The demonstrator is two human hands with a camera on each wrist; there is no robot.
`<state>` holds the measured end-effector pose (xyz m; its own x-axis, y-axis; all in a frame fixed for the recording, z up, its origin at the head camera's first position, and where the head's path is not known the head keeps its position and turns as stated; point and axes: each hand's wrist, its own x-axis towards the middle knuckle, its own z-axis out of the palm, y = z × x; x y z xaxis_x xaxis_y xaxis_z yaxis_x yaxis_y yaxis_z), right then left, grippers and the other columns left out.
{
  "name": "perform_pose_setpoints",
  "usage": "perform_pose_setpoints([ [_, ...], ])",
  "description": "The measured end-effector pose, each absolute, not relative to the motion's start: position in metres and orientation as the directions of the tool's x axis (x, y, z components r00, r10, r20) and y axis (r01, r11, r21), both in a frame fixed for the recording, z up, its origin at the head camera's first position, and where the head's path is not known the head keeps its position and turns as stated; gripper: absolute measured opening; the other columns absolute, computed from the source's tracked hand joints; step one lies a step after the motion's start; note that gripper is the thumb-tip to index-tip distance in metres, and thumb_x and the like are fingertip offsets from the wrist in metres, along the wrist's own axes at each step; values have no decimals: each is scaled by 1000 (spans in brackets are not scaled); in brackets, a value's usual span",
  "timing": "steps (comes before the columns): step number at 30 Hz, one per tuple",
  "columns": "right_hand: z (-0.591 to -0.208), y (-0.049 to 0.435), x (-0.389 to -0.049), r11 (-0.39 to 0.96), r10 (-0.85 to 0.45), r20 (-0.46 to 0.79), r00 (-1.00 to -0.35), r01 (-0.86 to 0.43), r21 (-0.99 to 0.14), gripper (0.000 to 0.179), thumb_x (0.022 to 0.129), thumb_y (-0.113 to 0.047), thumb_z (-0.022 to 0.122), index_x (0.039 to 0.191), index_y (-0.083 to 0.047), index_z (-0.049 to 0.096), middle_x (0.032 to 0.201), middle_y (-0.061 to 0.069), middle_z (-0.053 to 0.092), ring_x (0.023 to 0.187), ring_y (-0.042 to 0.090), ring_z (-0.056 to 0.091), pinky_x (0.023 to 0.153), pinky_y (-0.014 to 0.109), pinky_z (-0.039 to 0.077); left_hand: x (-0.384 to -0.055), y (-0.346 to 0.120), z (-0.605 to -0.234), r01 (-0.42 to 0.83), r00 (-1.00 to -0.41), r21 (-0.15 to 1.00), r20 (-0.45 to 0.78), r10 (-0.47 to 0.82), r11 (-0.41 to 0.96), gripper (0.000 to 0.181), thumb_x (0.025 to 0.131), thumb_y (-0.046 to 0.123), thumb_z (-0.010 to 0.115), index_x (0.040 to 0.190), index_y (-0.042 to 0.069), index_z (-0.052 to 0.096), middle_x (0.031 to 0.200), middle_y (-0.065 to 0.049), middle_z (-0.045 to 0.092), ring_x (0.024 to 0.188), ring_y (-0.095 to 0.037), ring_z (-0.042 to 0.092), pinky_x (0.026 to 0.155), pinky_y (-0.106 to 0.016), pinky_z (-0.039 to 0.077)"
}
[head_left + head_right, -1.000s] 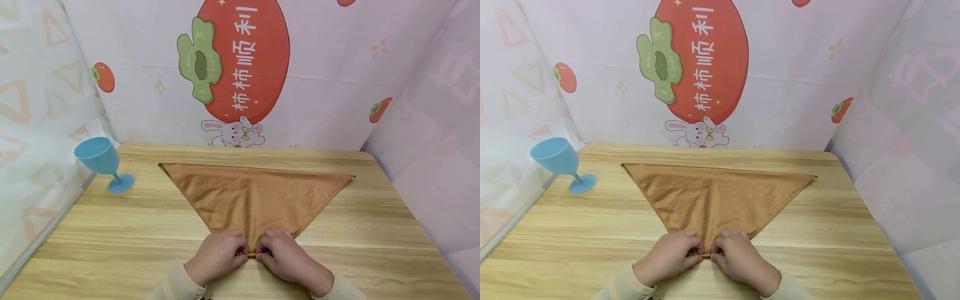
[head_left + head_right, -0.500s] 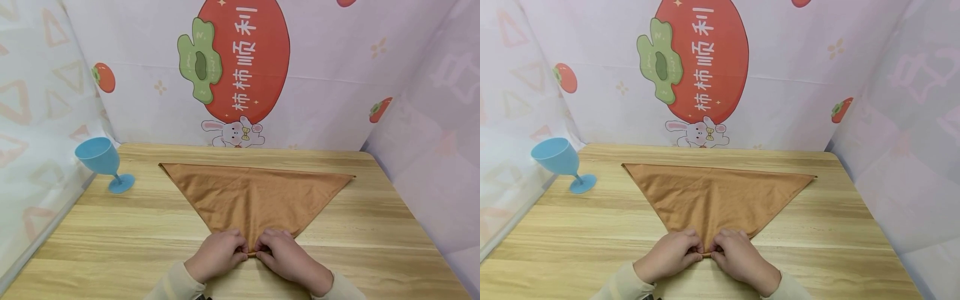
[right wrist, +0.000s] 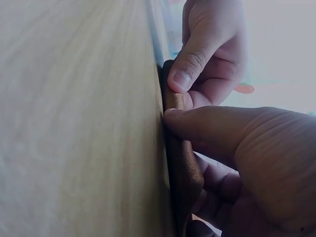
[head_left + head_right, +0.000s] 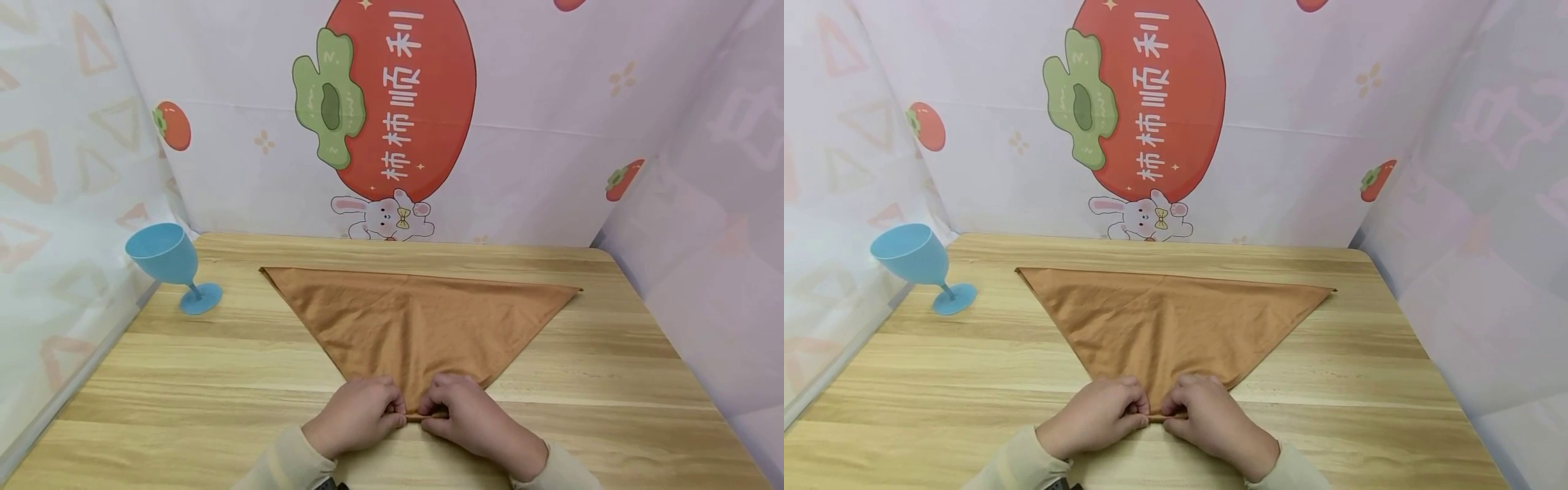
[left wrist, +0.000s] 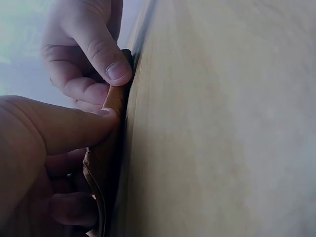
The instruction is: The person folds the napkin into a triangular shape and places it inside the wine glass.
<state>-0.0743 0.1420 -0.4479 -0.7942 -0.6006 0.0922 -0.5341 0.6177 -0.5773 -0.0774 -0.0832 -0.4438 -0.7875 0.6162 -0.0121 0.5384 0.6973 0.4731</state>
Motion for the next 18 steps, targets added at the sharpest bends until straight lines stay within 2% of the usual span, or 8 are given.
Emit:
perform_pose_setpoints([
  [4, -446, 141, -73, 640, -597, 97, -797, -545, -541, 12, 82, -21, 84, 85, -29, 77, 81, -24, 53, 80, -5, 50, 87, 37, 41, -77, -83, -444, 545, -782, 460, -21, 623, 701, 16, 90, 31, 75, 78, 29, 64, 78, 20, 49, 67, 2, 44, 70, -27, 43],
  [9, -445, 141, -72, 654, -604, 89, -792, -557, -512, 11, 83, -20, 83, 84, -28, 74, 82, -24, 53, 82, -3, 51, 79, 31, 37, -76, -81, -444, 544, -788, 446, -19, 615, 711, 16, 90, 32, 75, 79, 30, 64, 76, 21, 46, 64, 2, 43, 70, -27, 43],
  [18, -444, 143, -72, 673, -610, 47, -791, -548, -497, 11, 86, -20, 80, 84, -27, 72, 85, -23, 53, 84, -1, 52, 77, 30, 35, -76, -81, -444, 580, -780, 431, 49, 624, 691, 17, 89, 34, 77, 78, 32, 64, 74, 21, 46, 60, 4, 41, 63, -23, 38],
])
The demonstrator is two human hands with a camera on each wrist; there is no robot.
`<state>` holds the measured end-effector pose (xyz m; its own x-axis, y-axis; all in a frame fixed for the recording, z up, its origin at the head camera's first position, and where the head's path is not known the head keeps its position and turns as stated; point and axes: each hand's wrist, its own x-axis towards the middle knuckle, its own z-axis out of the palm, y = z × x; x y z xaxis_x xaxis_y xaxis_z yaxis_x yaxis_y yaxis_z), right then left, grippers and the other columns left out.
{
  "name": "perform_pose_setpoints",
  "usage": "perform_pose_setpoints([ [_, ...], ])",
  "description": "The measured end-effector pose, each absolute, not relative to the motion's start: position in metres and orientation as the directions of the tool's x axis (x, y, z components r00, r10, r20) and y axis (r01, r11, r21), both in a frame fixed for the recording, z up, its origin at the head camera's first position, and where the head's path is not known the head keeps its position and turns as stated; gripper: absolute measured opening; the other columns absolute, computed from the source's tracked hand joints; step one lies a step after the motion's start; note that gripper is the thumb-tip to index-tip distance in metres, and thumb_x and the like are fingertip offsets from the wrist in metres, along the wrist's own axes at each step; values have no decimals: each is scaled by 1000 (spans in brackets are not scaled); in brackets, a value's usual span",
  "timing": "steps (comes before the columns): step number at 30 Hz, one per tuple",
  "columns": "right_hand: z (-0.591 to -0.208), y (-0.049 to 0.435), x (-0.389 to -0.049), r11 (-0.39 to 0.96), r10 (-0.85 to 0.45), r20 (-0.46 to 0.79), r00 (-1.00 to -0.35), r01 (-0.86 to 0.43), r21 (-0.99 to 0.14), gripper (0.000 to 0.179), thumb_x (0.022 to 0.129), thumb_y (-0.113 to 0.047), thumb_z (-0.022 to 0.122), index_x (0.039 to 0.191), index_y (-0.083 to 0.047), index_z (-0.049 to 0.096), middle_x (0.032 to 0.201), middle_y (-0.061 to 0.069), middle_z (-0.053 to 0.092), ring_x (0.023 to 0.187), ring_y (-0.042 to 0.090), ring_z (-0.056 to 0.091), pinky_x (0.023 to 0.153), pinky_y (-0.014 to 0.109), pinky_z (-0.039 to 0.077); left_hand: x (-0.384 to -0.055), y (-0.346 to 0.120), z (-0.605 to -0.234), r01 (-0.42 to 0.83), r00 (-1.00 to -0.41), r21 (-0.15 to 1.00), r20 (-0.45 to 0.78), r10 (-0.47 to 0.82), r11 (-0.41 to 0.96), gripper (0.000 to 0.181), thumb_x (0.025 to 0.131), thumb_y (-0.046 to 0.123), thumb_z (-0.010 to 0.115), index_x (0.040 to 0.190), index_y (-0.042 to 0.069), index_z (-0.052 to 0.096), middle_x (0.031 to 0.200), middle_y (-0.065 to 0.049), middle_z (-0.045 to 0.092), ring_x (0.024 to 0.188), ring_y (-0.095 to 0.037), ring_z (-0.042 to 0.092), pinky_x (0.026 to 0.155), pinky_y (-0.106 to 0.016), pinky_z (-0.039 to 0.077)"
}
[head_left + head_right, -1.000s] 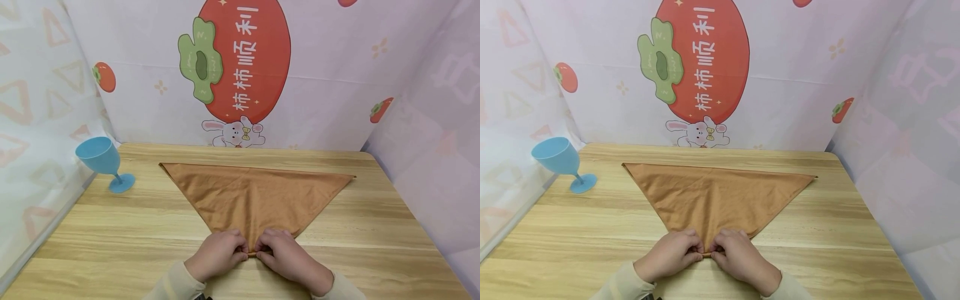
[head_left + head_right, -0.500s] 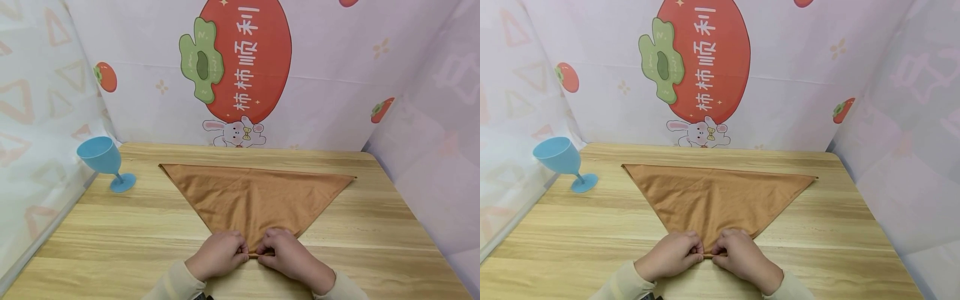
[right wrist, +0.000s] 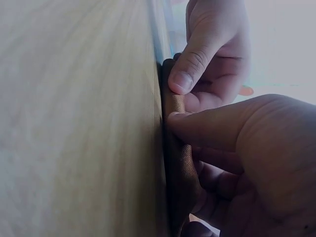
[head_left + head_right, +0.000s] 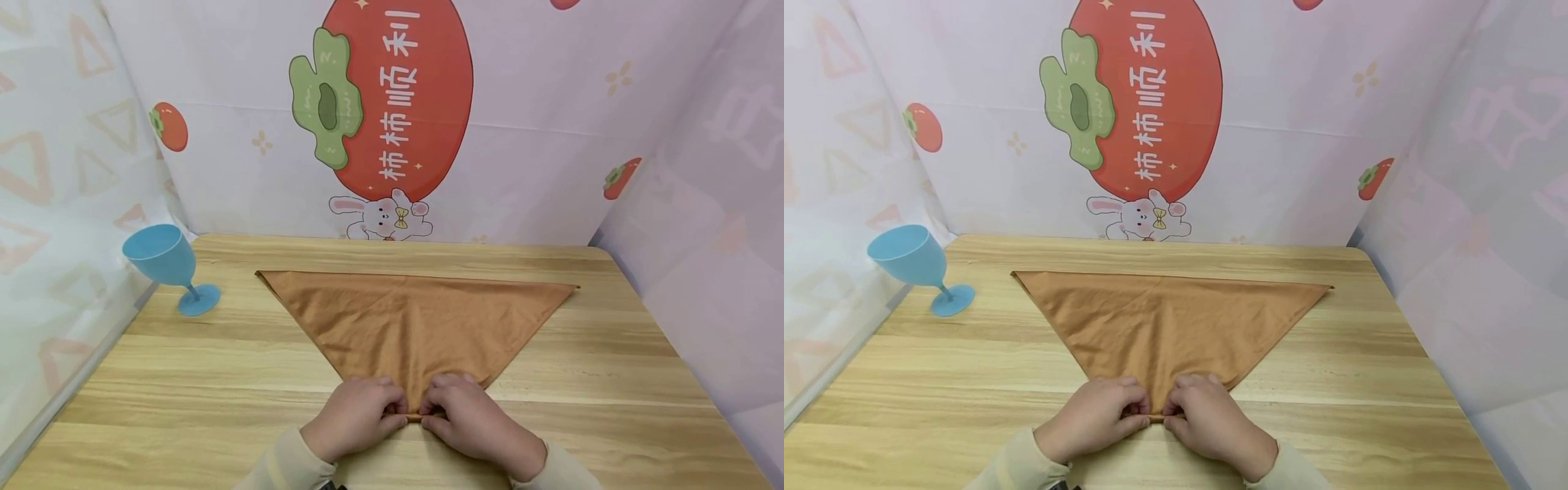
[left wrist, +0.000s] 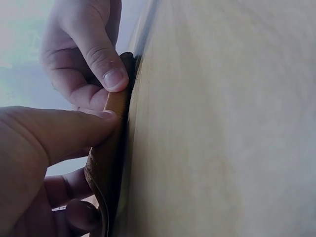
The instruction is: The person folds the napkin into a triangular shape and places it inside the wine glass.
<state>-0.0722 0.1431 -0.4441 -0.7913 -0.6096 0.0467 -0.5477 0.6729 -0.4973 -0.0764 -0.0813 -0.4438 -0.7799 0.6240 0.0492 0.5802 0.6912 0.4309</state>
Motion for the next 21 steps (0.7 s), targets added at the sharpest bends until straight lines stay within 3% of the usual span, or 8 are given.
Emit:
perform_pose_setpoints([
  [9, -444, 143, -75, 650, -614, 49, -788, -540, -535, 10, 87, -21, 78, 84, -28, 71, 86, -23, 55, 84, -1, 53, 82, 35, 37, -77, -82, -445, 624, -760, 402, 112, 640, 670, 10, 91, 28, 74, 85, 31, 67, 81, 21, 53, 65, 5, 46, 66, -28, 44],
  [14, -444, 144, -75, 648, -612, 44, -789, -533, -545, 10, 88, -22, 78, 84, -28, 71, 86, -23, 55, 85, 0, 53, 84, 37, 38, -77, -81, -444, 615, -767, 401, 107, 632, 678, 16, 90, 25, 76, 83, 31, 62, 81, 21, 52, 66, 4, 45, 68, -29, 45],
  [21, -444, 144, -75, 646, -608, 39, -793, -523, -556, 10, 88, -21, 78, 84, -28, 72, 86, -22, 55, 85, -1, 53, 85, 39, 37, -77, -80, -443, 610, -769, 397, 92, 632, 685, 14, 88, 27, 78, 79, 32, 69, 78, 21, 51, 61, 5, 43, 66, -27, 43],
])
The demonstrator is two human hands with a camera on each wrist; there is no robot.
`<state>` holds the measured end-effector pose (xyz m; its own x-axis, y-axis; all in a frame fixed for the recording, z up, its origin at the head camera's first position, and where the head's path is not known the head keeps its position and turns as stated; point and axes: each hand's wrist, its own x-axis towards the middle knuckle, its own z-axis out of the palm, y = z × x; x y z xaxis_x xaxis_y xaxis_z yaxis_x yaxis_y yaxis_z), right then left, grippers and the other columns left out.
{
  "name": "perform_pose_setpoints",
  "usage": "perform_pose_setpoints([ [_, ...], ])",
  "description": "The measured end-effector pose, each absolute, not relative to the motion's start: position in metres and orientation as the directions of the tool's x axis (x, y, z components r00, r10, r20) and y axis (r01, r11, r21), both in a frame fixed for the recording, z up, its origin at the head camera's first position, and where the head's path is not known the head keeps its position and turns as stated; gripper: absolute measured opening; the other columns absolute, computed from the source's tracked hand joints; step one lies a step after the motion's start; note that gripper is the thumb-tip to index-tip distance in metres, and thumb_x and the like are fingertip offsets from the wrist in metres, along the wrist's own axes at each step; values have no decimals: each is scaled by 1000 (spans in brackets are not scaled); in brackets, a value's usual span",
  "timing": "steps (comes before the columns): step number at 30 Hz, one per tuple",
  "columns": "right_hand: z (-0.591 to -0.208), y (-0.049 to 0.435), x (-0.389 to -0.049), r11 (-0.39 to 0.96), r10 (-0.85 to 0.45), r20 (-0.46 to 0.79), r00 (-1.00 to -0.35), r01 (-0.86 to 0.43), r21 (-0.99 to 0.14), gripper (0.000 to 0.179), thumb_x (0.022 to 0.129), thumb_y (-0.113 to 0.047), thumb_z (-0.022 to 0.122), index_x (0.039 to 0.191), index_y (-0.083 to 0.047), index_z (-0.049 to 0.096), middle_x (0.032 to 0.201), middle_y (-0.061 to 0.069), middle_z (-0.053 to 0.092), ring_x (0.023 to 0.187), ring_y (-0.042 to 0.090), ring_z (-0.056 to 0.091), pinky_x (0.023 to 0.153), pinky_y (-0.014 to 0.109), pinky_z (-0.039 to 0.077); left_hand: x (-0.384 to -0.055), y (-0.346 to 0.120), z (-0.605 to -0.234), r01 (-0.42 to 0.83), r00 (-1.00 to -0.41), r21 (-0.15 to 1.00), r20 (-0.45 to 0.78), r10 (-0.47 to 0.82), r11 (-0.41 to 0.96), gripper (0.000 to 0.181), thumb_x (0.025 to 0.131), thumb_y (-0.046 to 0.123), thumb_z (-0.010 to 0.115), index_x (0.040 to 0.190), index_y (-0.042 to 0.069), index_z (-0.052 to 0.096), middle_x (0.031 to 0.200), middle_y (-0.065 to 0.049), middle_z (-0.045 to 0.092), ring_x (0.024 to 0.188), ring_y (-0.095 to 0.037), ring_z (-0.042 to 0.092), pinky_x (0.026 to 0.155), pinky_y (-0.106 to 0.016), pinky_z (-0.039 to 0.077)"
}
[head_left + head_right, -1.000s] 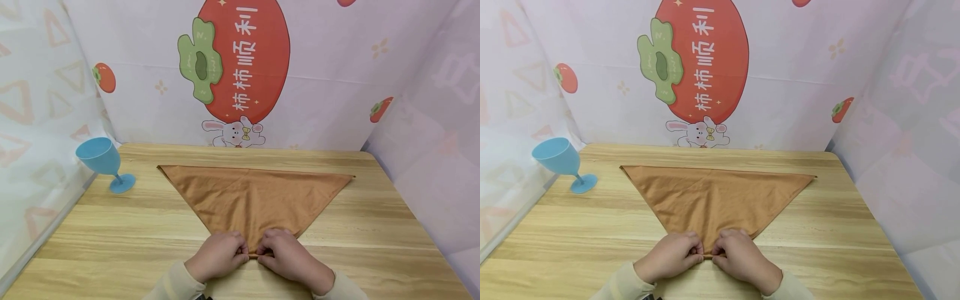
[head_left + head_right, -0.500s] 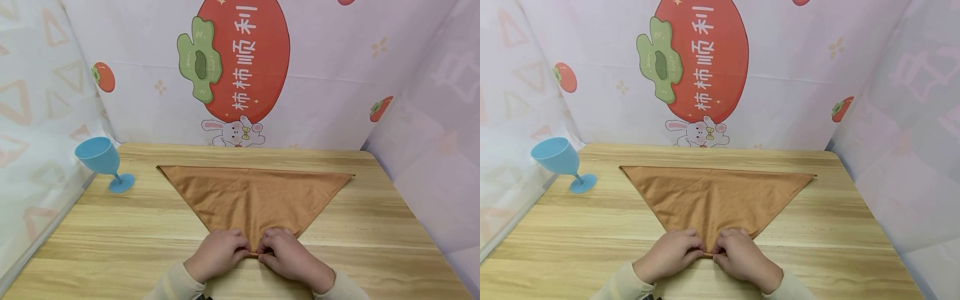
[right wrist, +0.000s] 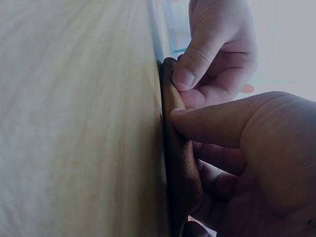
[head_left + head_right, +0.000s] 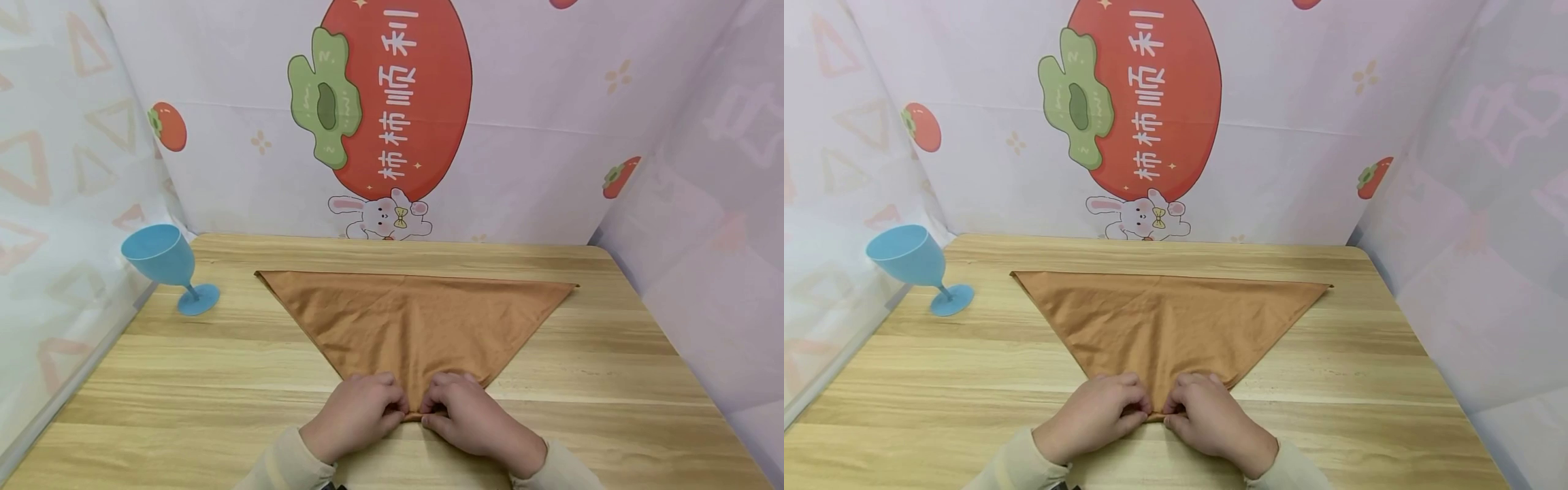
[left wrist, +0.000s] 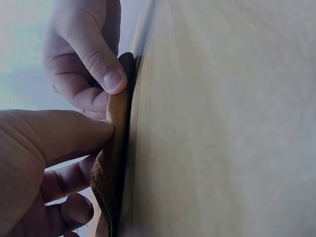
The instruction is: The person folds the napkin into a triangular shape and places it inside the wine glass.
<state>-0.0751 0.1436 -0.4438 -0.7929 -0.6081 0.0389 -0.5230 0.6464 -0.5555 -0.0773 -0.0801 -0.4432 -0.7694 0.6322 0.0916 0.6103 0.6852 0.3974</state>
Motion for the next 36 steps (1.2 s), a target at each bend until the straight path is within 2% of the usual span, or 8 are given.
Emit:
perform_pose_setpoints([
  [6, -443, 143, -75, 654, -599, 30, -800, -510, -558, 11, 88, -21, 78, 83, -28, 71, 85, -23, 54, 86, 0, 53, 84, 37, 37, -77, -81, -443, 589, -774, 400, 31, 632, 702, 15, 81, 32, 84, 81, 32, 69, 78, 21, 47, 59, 3, 41, 69, -28, 41],
  [16, -442, 142, -74, 654, -591, 38, -806, -507, -562, 12, 87, -20, 79, 83, -28, 71, 84, -22, 54, 85, 1, 52, 84, 37, 36, -78, -81, -445, 579, -779, 434, 44, 625, 691, 13, 84, 27, 81, 81, 32, 69, 78, 21, 48, 58, 3, 41, 70, -29, 42],
  [21, -442, 142, -73, 659, -594, 35, -803, -512, -550, 13, 87, -20, 79, 84, -29, 69, 84, -24, 53, 82, 0, 50, 88, 43, 38, -78, -79, -447, 599, -772, 397, 56, 633, 695, 13, 84, 27, 80, 80, 31, 69, 78, 21, 48, 58, 4, 40, 68, -29, 42],
  [28, -443, 139, -74, 657, -585, 56, -809, -514, -551, 17, 86, -19, 79, 86, -29, 66, 82, -24, 51, 76, 0, 47, 79, 35, 32, -78, -79, -447, 623, -763, 350, 80, 641, 699, 13, 83, 25, 78, 78, 31, 68, 78, 20, 49, 60, 5, 40, 66, -27, 42],
  [36, -445, 139, -73, 669, -569, 71, -819, -512, -539, 22, 83, -21, 82, 83, -32, 63, 83, -24, 53, 79, 0, 50, 81, 37, 35, -78, -78, -445, 632, -758, 321, 70, 648, 705, 13, 84, 25, 76, 77, 30, 65, 79, 19, 50, 62, 5, 43, 68, -29, 46],
])
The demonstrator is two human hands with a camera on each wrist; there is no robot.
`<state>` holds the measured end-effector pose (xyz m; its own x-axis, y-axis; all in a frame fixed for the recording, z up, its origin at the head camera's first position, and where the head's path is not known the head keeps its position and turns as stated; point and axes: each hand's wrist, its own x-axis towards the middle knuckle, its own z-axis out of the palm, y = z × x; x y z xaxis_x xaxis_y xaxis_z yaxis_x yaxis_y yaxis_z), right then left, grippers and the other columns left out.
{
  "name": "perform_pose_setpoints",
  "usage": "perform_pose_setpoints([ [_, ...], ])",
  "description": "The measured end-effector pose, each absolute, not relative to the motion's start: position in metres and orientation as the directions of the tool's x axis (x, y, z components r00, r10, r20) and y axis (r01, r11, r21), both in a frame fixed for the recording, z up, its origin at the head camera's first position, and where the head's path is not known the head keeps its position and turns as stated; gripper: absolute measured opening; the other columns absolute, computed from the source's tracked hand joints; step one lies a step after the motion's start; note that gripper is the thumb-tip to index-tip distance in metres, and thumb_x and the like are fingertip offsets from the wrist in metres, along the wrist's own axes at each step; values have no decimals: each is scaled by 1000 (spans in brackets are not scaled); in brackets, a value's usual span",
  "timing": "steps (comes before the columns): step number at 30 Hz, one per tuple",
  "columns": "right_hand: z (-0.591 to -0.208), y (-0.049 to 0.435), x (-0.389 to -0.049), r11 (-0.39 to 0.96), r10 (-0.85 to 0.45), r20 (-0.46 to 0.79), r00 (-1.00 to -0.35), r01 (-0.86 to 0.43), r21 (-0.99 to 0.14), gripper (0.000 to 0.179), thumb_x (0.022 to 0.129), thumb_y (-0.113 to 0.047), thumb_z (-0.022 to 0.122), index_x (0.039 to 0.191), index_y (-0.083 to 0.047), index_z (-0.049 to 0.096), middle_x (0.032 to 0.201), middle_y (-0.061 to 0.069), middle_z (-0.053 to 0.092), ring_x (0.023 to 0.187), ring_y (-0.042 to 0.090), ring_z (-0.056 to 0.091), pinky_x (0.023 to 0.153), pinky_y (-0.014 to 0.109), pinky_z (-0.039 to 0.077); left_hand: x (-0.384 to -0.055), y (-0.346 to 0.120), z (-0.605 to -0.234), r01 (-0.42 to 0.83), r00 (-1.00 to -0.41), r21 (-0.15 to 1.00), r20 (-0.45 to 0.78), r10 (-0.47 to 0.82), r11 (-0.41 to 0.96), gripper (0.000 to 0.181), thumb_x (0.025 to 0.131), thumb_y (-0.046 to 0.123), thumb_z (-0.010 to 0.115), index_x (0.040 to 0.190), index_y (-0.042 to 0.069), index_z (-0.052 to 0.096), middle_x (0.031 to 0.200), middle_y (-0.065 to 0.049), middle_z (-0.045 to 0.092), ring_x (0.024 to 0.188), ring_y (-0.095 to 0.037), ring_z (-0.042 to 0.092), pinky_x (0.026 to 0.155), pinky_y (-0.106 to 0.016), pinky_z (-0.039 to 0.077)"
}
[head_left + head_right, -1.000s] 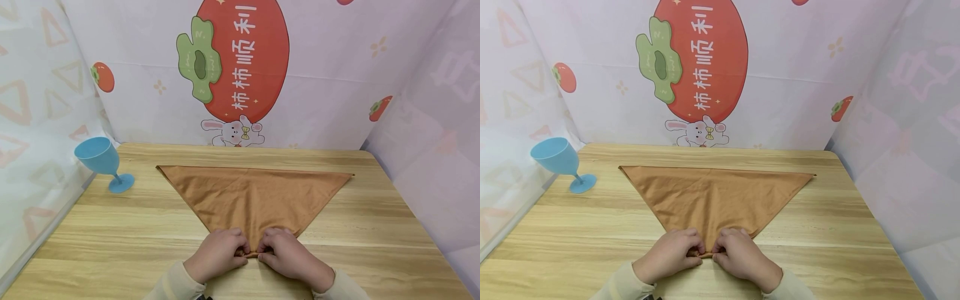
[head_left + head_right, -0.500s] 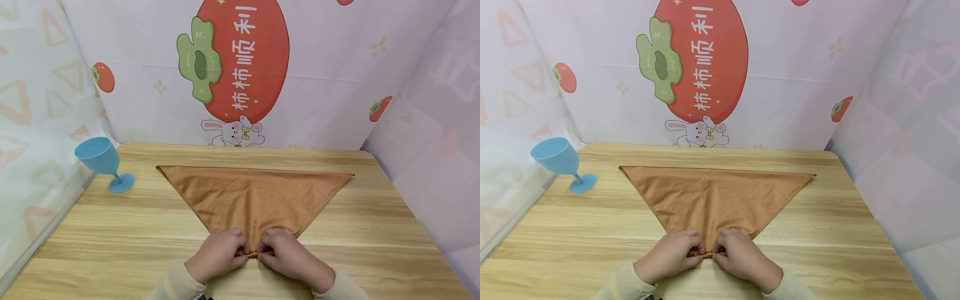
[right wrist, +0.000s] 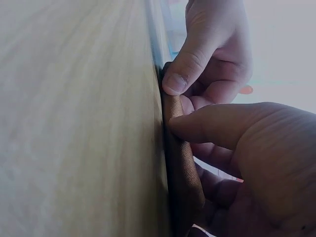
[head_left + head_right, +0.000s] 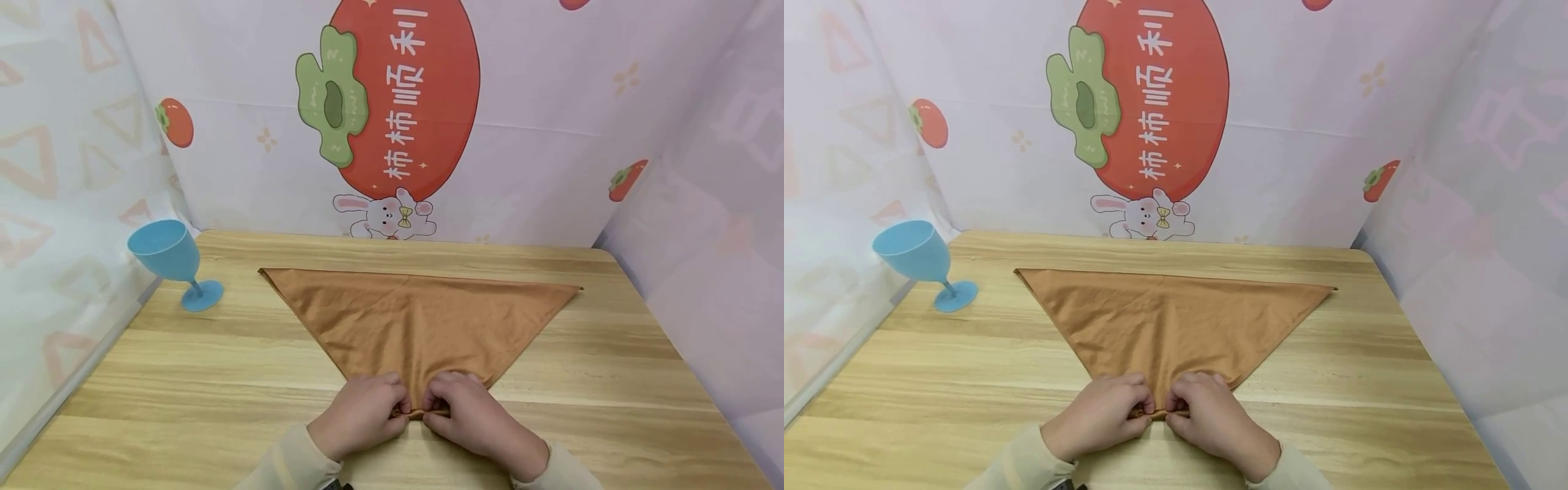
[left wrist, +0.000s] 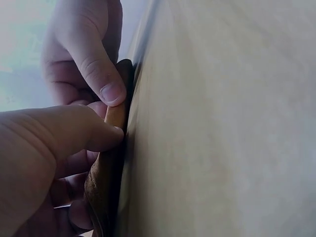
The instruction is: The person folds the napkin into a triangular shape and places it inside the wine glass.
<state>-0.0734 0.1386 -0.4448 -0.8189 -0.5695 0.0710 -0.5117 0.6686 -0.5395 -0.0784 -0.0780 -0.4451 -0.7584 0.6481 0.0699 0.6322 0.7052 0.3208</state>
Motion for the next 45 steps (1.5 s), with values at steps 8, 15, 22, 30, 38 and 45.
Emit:
perform_pose_setpoints([
  [8, -443, 139, -72, 699, -570, 91, -817, -540, -469, 18, 79, -23, 86, 80, -31, 70, 82, -24, 53, 81, -1, 51, 76, 31, 37, -79, -76, -443, 624, -759, 323, 33, 651, 711, 13, 87, 26, 74, 78, 30, 65, 79, 19, 50, 61, 4, 43, 70, -32, 48],
  [15, -441, 139, -71, 703, -572, 110, -813, -555, -445, 15, 82, -24, 84, 79, -30, 71, 80, -23, 54, 79, -2, 51, 74, 29, 36, -80, -75, -443, 604, -767, 353, 14, 642, 714, 13, 89, 25, 72, 78, 29, 65, 79, 18, 49, 62, 4, 43, 70, -30, 46],
  [22, -441, 138, -70, 704, -583, 124, -803, -575, -418, 12, 84, -25, 82, 81, -29, 71, 82, -23, 53, 82, 0, 53, 77, 33, 39, -80, -77, -443, 586, -774, 379, -1, 633, 716, 13, 91, 26, 71, 80, 29, 64, 79, 18, 49, 62, 3, 43, 70, -30, 45],
  [30, -443, 139, -70, 704, -589, 120, -799, -581, -409, 10, 86, -27, 80, 82, -30, 71, 83, -23, 54, 83, 1, 54, 76, 33, 39, -78, -78, -443, 600, -770, 359, 16, 638, 715, 15, 94, 27, 70, 83, 27, 61, 80, 18, 49, 62, 2, 43, 63, -26, 42],
  [38, -443, 141, -71, 707, -589, 106, -801, -574, -413, 11, 88, -27, 78, 83, -31, 69, 84, -24, 55, 84, 1, 55, 74, 32, 38, -80, -80, -440, 621, -765, 357, 83, 638, 698, 12, 91, 29, 74, 84, 29, 65, 80, 21, 58, 65, 4, 48, 66, -26, 45],
  [45, -442, 142, -72, 712, -576, 100, -811, -558, -426, 12, 89, -24, 77, 82, -29, 69, 83, -24, 56, 83, 1, 55, 74, 30, 37, -82, -82, -440, 639, -752, 366, 113, 650, 676, 18, 89, 22, 77, 80, 29, 63, 76, 22, 57, 64, 4, 46, 66, -25, 42],
])
